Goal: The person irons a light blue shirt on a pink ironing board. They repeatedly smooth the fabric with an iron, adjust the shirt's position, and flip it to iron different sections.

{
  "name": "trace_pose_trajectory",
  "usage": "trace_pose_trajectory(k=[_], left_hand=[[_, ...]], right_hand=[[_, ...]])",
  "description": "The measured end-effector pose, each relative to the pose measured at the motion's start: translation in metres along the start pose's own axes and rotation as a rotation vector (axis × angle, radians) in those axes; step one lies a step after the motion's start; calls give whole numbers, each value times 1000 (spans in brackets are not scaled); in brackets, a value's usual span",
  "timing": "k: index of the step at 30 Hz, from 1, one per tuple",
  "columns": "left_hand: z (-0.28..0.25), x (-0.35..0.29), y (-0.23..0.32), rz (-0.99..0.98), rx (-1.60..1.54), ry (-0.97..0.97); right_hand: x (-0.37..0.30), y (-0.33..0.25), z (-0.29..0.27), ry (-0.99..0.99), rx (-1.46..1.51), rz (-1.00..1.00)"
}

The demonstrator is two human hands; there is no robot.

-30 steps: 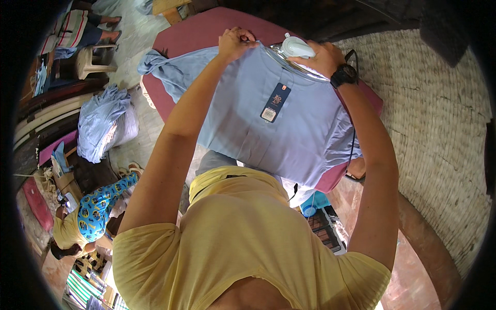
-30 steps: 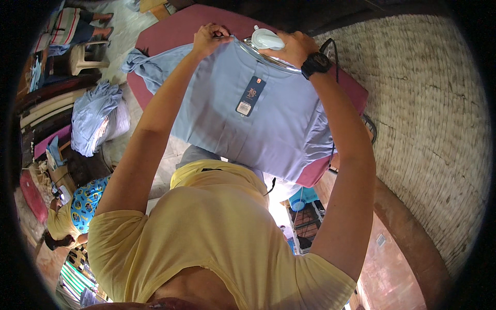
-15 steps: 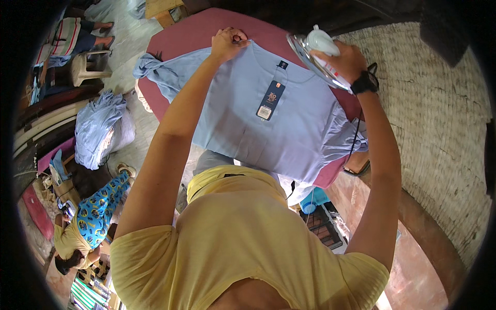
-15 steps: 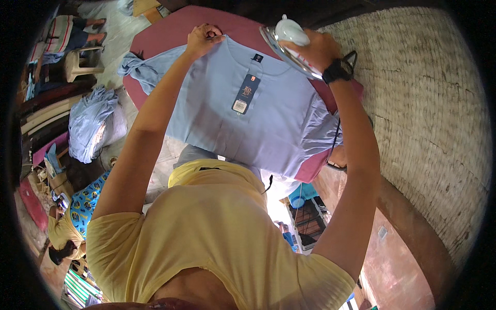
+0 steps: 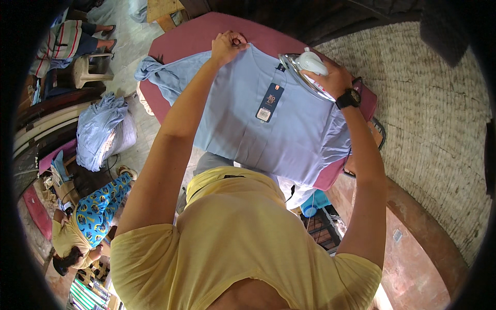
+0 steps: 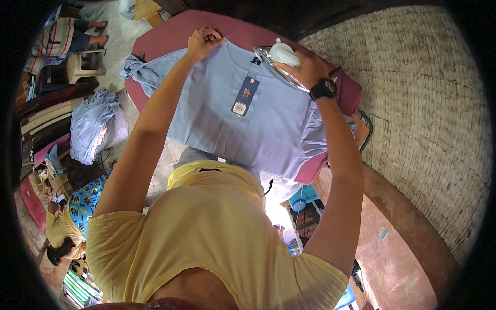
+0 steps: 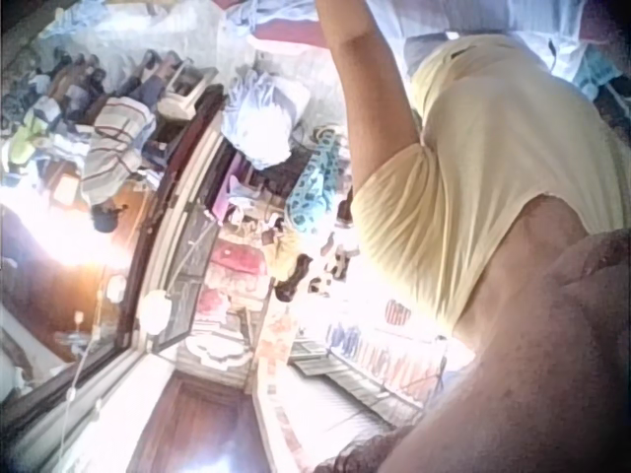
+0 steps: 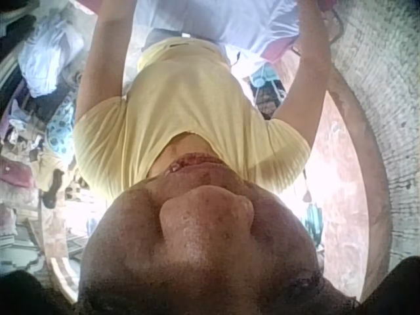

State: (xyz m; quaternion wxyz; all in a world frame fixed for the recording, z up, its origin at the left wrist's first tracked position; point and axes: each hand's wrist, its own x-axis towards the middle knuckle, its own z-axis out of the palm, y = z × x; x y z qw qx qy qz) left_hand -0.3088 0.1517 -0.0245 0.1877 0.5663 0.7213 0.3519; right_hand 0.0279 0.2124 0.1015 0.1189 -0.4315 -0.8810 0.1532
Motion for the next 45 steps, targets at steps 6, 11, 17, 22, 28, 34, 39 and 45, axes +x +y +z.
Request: trace_pose_trajectory(k=[6, 11, 17, 22, 28, 34, 39, 45], left_hand=[[-3, 2, 5, -109, -71, -77], [-2, 0, 3, -79, -92, -62], [-2, -1, 7, -58, -3, -49], [0, 4, -18, -29, -156, -75], [-5, 6, -16, -15, -158, -162], [-1, -3, -9, -21, -104, -66], [-2, 7, -2, -120, -13, -149], [-3, 9, -9, -63, 40, -102]], right_hand=[[36, -25, 4, -125, -118, -24], [58, -33, 12, -161, -147, -114], [74, -44, 19, -181, -161, -136], [78, -49, 21, -129, -167, -171], [80, -50, 19, -138, -177, -113], [81, -51, 19, -200, -169, -34], [92, -63, 14, -151, -126, 226], [54, -107, -7, -51, 172, 295]])
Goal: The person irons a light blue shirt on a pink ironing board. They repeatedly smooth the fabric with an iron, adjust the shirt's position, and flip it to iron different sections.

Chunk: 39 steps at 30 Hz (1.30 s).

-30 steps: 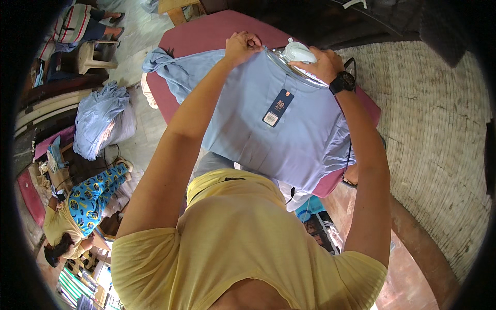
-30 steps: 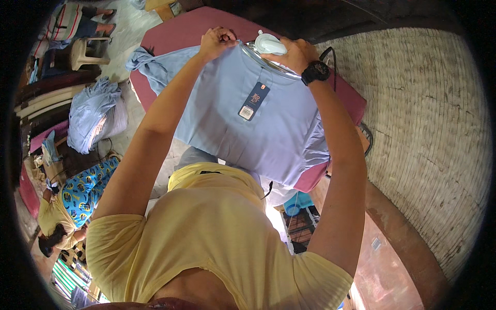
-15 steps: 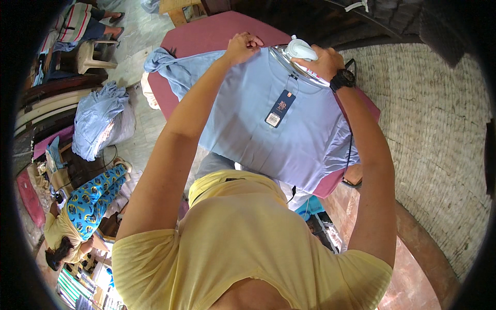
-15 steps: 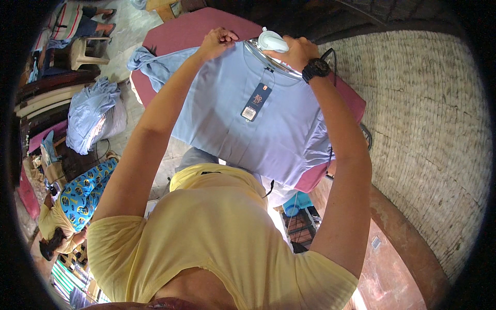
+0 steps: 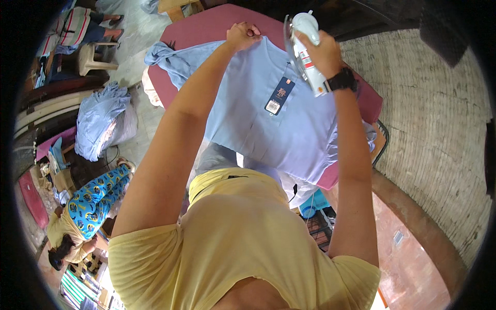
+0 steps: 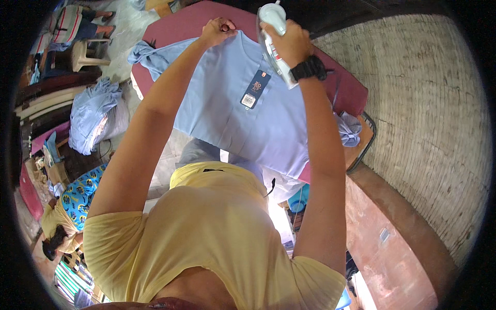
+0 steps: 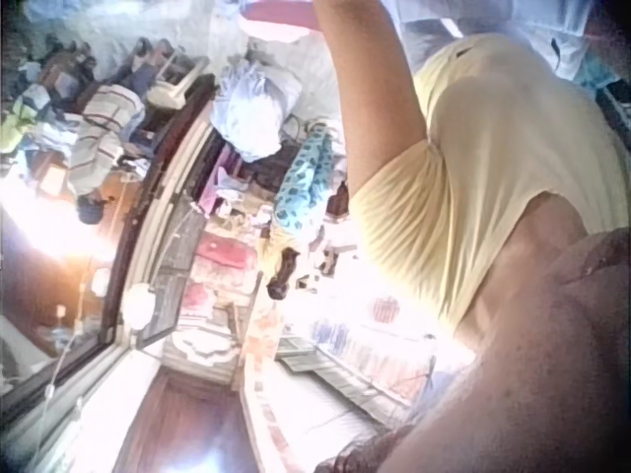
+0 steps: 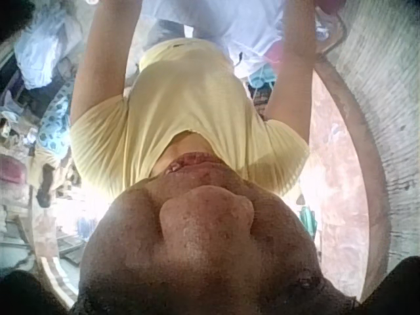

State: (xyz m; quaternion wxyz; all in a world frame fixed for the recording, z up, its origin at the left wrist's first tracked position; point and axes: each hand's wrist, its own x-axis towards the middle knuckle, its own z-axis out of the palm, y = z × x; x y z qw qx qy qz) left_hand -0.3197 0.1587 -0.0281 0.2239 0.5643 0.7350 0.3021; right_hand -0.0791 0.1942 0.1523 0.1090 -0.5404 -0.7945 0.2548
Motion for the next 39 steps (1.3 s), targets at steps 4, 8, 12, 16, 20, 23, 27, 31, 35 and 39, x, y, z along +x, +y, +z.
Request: trace_pose_trajectory(k=[4, 8, 12, 16, 20, 23, 27, 31, 35, 39], left_hand=[[-9, 12, 11, -131, -67, -216], [0, 28, -37, 12, -396, -302], [-52, 27, -21, -162, -712, -541], [-107, 2, -37, 176, 21, -595], [-98, -12, -77, 400, 120, -263], [-99, -1, -70, 161, 57, -492], [-97, -6, -71, 223, 151, -393], [-97, -11, -67, 179, 134, -383], [-92, -12, -78, 124, -52, -325], [-84, -2, -83, 140, -12, -359]], right_hand=[[-40, -10, 44, 167, 95, -3], [-85, -62, 97, 142, 158, 194], [-103, -93, 134, 146, 247, 422], [-85, -105, 157, 276, 232, 461], [-42, -110, 155, 373, 275, 364], [-20, -105, 160, 376, 212, 305], [-45, -115, 178, 233, 264, 327], [-93, -126, 200, 299, 393, 310], [-59, -131, 185, 306, 335, 370], [-10, -122, 177, 388, 325, 398]])
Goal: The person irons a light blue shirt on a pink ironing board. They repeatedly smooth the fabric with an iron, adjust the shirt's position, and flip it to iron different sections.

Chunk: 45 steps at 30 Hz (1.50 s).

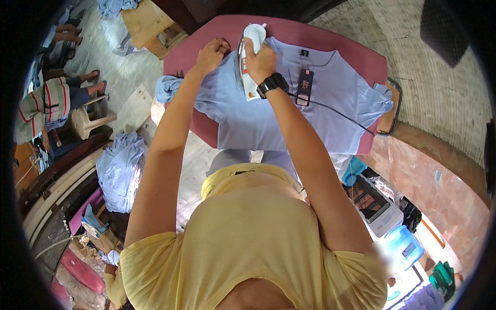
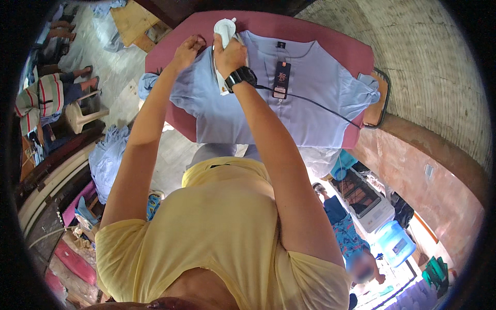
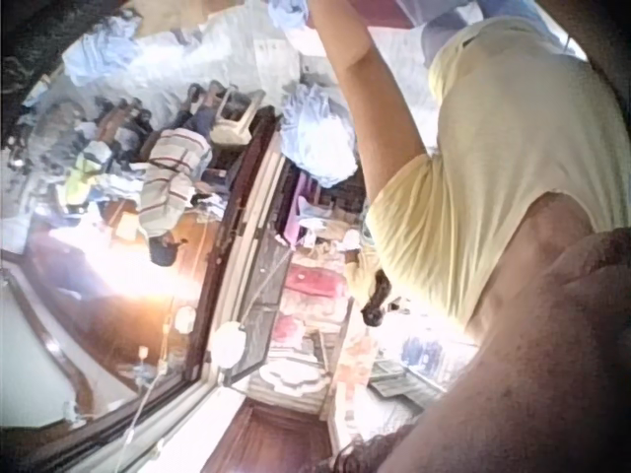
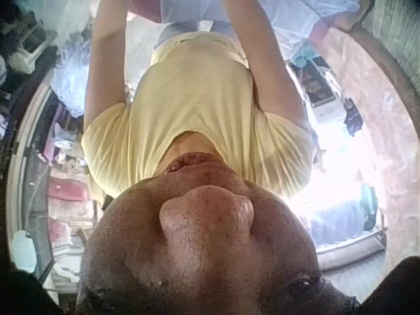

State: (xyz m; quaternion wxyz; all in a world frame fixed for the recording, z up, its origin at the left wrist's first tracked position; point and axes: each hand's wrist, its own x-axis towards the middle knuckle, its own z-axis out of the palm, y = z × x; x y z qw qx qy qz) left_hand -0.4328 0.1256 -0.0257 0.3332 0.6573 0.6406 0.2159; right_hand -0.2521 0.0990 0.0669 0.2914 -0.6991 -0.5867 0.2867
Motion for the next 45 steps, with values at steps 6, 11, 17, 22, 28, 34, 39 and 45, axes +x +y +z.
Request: trace_pose_trajectory(k=[6, 11, 17, 22, 28, 34, 39, 45], left_hand=[[-1, -5, -2, -28, -39, -4], [-2, 2, -3, -127, -69, -4], [10, 37, 55, 123, -160, -23], [48, 41, 78, 325, -31, 161], [55, 7, 122, 504, 178, 310], [94, 0, 164, 278, -77, -130], [151, -34, 206, 153, 91, 32], [170, -38, 228, -167, 156, 88]], right_hand=[[-94, 18, -5, -35, 85, 54], [-70, 11, -1, 0, 254, 106], [-93, 28, -7, -85, 649, 336], [-114, 38, -61, -10, 479, 399], [-80, 67, -223, -31, 299, 394], [-62, 125, -291, 192, -157, 99], [-58, 175, -335, 106, 70, 314], [-39, 187, -333, -89, 10, 280]])
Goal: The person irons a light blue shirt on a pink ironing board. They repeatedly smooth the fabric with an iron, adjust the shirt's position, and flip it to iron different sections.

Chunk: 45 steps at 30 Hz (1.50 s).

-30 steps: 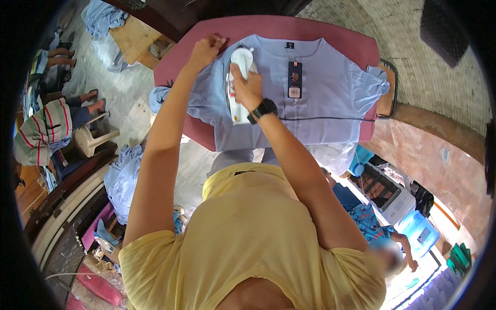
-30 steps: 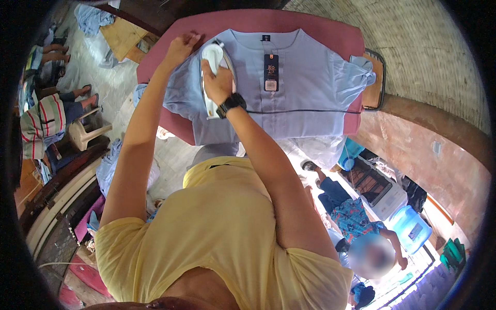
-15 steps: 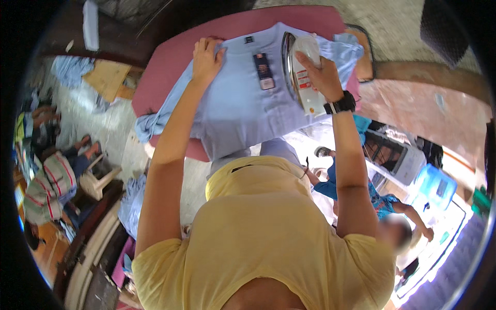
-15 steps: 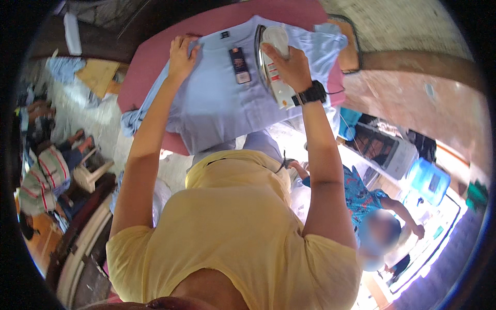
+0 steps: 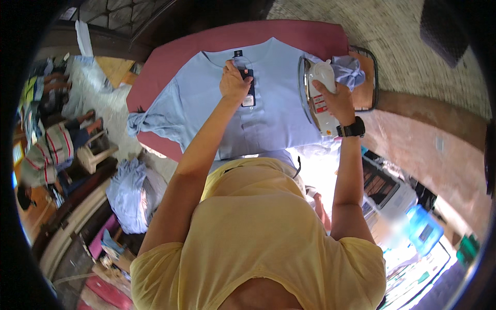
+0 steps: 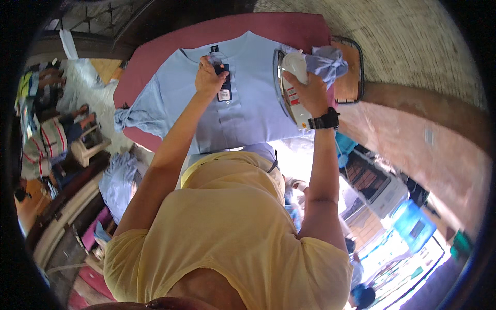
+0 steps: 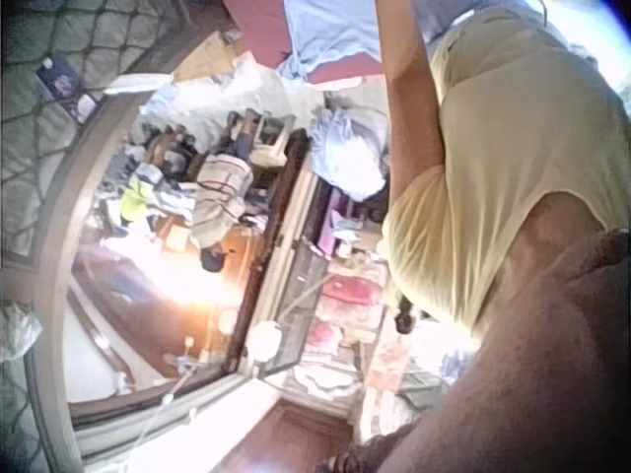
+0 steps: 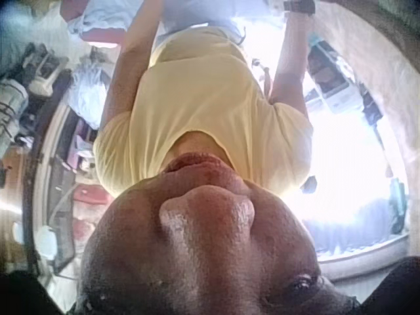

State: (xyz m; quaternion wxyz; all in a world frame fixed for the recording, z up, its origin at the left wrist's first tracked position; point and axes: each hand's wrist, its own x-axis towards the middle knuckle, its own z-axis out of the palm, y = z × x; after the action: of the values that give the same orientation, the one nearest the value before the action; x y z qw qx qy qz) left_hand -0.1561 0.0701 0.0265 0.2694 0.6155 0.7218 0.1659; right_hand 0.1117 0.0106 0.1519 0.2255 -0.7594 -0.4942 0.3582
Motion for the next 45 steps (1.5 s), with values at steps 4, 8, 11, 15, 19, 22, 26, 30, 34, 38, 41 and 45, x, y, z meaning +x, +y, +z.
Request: trace_pose_trajectory(k=[4, 8, 11, 15, 19, 22, 26, 30, 34, 38, 41, 45], left_hand=[[-3, 8, -1, -126, -213, -37], [-14, 47, -1, -441, -751, -194], [-28, 75, 7, -293, -1248, -174], [-55, 97, 1, -273, -1305, -151], [-39, 63, -33, 250, -143, 145], [-9, 29, -37, 308, -13, 112], [-2, 16, -32, 241, -33, 133], [-10, 16, -40, 402, -234, 181], [-38, 47, -78, 174, -250, 513], [-45, 80, -131, 222, 98, 485], [-56, 90, -104, 56, 93, 281], [-45, 93, -115, 70, 158, 364]], right_hand=[[15, -7, 1, -171, -5, -89], [31, 6, 14, -316, -5, -177], [30, 0, 23, -413, 24, -221], [25, 0, 26, -452, 62, -293], [20, -7, 19, -498, 48, -202], [24, -6, 22, -497, 15, -229], [29, -12, 31, -478, 27, -342], [33, -39, 43, -500, 13, -334], [29, -72, 54, -545, -10, -422], [45, -78, 91, -527, -290, -597], [55, -84, 116, -478, -303, -598], [60, -87, 131, -554, -332, -567]])
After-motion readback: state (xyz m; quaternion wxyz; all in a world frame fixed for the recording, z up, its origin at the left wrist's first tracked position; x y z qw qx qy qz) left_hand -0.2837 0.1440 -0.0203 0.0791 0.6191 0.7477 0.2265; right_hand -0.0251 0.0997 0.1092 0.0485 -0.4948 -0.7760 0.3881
